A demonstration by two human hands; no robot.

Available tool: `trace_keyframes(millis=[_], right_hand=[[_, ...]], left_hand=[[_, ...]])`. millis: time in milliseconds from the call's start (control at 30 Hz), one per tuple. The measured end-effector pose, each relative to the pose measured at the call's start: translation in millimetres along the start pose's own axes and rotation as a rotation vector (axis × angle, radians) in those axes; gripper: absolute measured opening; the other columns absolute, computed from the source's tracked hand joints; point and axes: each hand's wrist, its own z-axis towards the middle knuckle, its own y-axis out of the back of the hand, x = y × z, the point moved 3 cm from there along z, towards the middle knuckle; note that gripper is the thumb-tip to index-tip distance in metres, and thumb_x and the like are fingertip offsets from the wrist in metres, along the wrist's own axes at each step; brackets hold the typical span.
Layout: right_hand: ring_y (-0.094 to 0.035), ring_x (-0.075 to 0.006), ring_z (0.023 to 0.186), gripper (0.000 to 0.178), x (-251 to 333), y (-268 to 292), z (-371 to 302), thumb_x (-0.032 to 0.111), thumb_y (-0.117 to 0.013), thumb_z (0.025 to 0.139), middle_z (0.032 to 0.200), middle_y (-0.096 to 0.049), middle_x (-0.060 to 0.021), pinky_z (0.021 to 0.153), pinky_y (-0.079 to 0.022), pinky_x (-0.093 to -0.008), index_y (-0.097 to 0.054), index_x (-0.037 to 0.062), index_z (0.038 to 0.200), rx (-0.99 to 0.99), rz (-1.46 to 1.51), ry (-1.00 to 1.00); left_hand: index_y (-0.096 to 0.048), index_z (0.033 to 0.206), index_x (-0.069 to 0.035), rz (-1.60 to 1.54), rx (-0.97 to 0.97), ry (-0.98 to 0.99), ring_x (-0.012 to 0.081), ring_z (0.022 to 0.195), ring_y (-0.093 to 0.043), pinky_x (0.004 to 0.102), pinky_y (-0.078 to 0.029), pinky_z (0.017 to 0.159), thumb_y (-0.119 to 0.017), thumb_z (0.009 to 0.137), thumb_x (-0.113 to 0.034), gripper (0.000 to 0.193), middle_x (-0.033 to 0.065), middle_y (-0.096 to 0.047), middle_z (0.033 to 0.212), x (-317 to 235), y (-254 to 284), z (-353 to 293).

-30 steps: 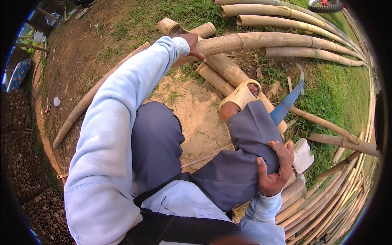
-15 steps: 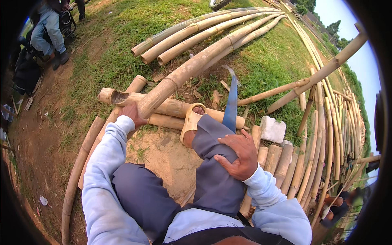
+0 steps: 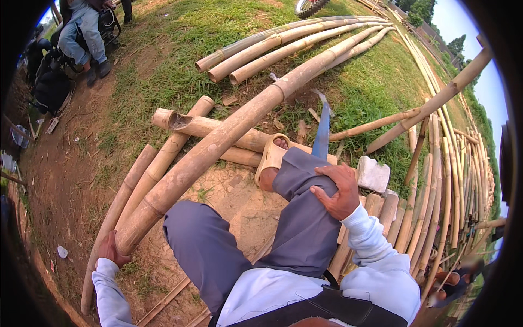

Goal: The person sits on the ground and uses a hand saw to cut bamboo poles. They position the bamboo between their legs, saw through it, and then move the cut pieces aside.

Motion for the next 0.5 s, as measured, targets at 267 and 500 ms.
trace_keyframes(millis=[267, 500], right_hand=[[-0.062, -0.0271, 0.104, 0.042, -16, 0, -10, 0.011, -0.08, 0.079, 0.105, -0.071, -0.0086, 0.104, -0.039, -0.0422, -0.067, 0.0057, 0.119, -0.029, -0.003, -0.105], [-0.063, -0.0234, 0.106, 0.044, -32, 0, -23, 0.008, -0.077, 0.085, 0.109, -0.071, -0.011, 0.103, -0.042, -0.037, -0.065, 0.0029, 0.126, -0.042, 0.078, -0.21]], left_hand=[[-0.04, 0.137, -0.002, 0.16, -0.183, 0.23, 0.0452, 0.122, -0.051, 0.0478, -0.044, 0.106, -0.08, 0.058, -0.01, 0.089, 0.023, -0.056, 0.125, 138, -38, -111], [-0.039, 0.137, -0.003, 0.153, -0.262, 0.227, 0.043, 0.126, -0.049, 0.0466, -0.04, 0.111, -0.078, 0.063, -0.006, 0.083, 0.0217, -0.054, 0.128, 147, -60, -94]])
